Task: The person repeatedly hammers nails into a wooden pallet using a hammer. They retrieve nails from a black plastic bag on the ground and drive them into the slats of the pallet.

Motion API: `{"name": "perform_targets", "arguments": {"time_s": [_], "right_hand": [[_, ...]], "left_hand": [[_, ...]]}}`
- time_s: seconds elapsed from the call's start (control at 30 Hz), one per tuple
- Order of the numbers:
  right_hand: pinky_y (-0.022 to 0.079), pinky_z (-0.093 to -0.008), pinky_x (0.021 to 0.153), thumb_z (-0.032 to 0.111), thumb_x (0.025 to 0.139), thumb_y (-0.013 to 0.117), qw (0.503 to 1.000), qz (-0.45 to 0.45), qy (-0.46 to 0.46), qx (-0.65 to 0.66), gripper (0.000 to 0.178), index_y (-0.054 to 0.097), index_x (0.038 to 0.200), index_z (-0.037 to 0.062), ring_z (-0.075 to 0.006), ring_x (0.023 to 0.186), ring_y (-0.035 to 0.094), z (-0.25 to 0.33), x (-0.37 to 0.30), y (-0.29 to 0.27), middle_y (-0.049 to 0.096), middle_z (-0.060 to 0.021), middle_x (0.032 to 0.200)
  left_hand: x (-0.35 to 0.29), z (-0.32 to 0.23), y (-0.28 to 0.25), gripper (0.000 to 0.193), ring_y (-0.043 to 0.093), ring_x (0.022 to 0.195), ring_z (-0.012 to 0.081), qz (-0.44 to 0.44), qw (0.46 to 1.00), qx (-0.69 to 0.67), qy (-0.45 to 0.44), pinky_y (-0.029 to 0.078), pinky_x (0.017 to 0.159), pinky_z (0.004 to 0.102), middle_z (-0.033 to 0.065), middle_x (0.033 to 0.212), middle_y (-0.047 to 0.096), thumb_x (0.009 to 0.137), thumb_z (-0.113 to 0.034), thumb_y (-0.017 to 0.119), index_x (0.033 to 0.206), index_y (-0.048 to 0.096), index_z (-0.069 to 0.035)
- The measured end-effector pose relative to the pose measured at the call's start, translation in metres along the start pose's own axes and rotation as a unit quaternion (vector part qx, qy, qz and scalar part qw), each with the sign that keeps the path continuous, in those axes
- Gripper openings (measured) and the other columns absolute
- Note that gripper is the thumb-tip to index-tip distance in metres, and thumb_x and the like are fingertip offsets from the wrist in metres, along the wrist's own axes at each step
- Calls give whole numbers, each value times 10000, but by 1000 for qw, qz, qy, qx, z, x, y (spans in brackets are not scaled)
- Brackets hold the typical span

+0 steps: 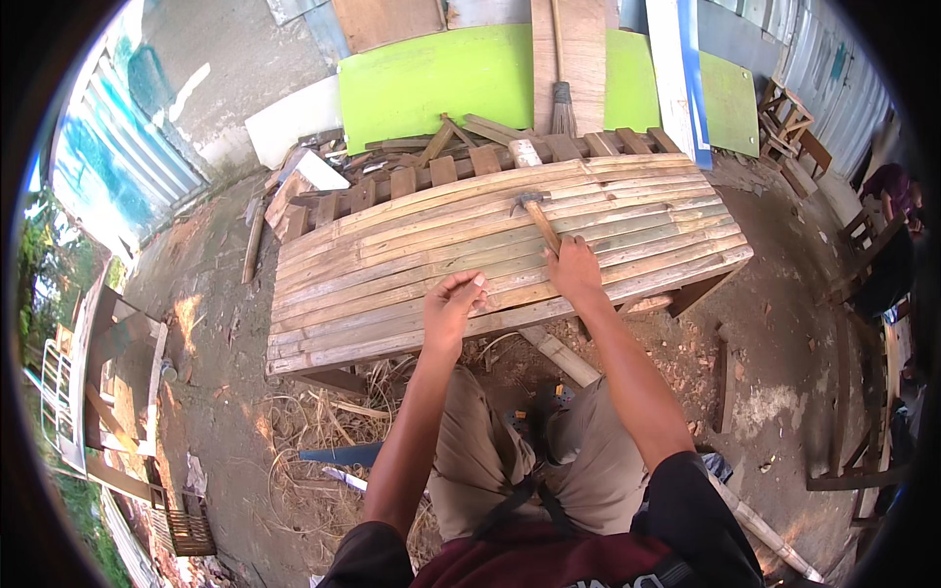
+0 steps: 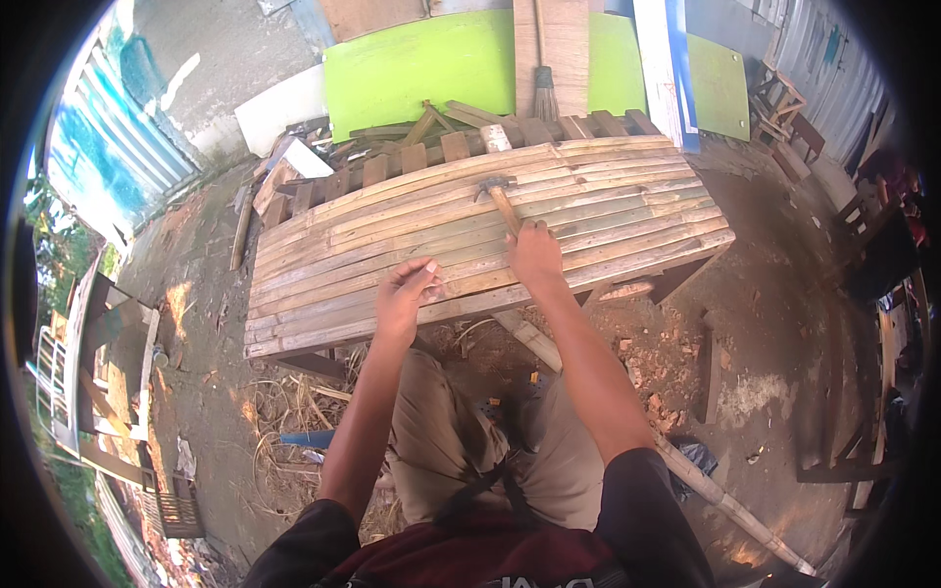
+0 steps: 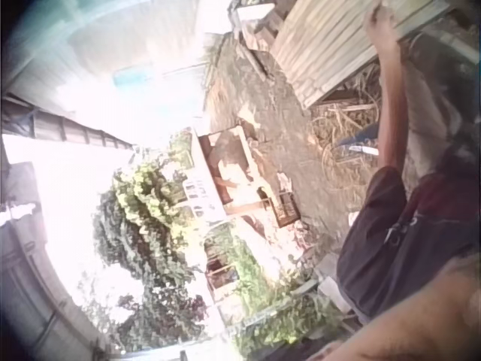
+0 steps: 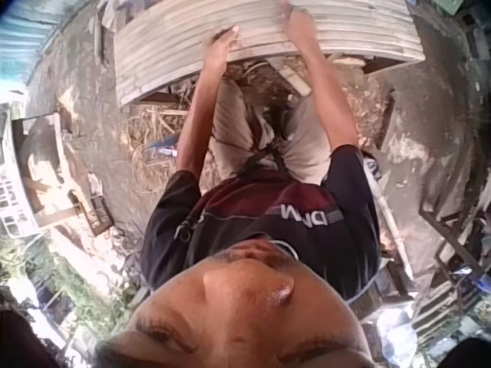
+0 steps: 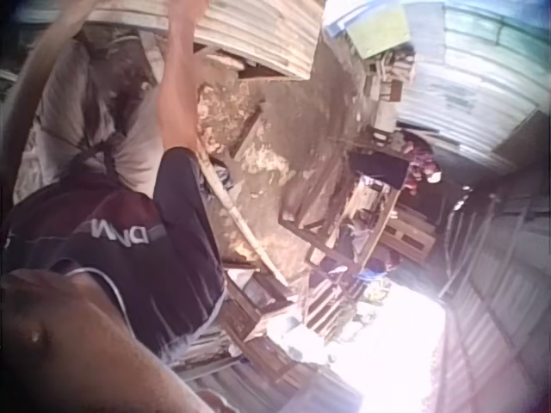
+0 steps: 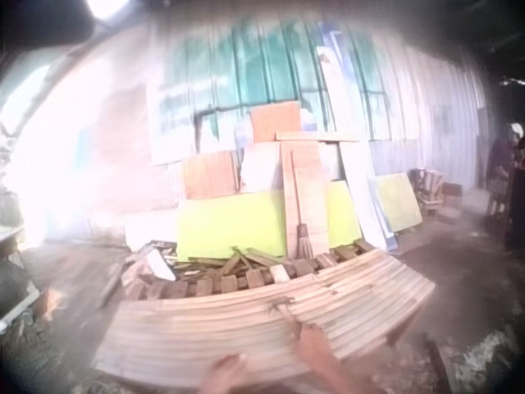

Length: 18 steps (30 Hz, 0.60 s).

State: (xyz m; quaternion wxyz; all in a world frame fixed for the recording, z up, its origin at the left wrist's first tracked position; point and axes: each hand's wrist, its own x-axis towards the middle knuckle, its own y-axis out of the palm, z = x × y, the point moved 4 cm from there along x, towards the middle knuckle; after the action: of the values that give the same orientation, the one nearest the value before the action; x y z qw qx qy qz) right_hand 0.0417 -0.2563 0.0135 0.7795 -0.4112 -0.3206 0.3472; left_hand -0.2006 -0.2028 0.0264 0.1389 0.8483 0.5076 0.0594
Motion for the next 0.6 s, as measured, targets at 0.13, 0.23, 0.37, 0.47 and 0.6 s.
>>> {"name": "perform_targets", "arguments": {"time_s": [0.13, 0.23, 0.37, 0.47, 0.6], "right_hand": [[541, -476, 728, 311, 1003, 604, 959, -17, -20, 281, 381, 606, 974, -69, -420, 771, 674, 31, 19, 12, 653, -247, 790], [519, -435, 635, 302, 1001, 632, 902, 45, 30, 427, 362, 573, 931, -48, -323, 653, 662, 84, 28, 27, 632, -189, 704], [539, -479, 666, 228, 982, 646, 928, -15, -14, 372, 304, 521, 993, -49, -398, 722, 686, 113, 82, 55, 666, -234, 765], [538, -549, 770, 195, 983, 625, 967, -40, -62, 244, 287, 502, 1057, -54, -478, 864, 680, 128, 124, 74, 682, -288, 863], [521, -577, 819, 202, 982, 628, 982, 39, -107, 151, 309, 503, 1082, -62, -517, 940, 658, 133, 164, 106, 674, -343, 936]], "left_hand": [[26, 1, -32, 204, 644, 789, 86, -81, 966, 208, 132, 509, 732, 247, 47, 929, 737, 943, -156, 739, 1084, 727, -9], [35, 3, -62, 180, 595, 741, 64, -118, 912, 327, 219, 483, 708, 238, 36, 878, 728, 948, -162, 728, 1042, 725, -9], [41, 10, -58, 189, 564, 719, 80, -113, 935, 300, 151, 483, 694, 271, 21, 817, 694, 948, -168, 720, 1046, 716, -7], [38, 3, -54, 193, 554, 691, 71, -110, 937, 297, 148, 474, 656, 268, 13, 763, 670, 954, -179, 716, 1048, 719, -11], [37, 3, -59, 210, 551, 673, 70, -139, 942, 285, 109, 475, 648, 264, 15, 749, 666, 949, -200, 730, 1059, 726, -20]]}}
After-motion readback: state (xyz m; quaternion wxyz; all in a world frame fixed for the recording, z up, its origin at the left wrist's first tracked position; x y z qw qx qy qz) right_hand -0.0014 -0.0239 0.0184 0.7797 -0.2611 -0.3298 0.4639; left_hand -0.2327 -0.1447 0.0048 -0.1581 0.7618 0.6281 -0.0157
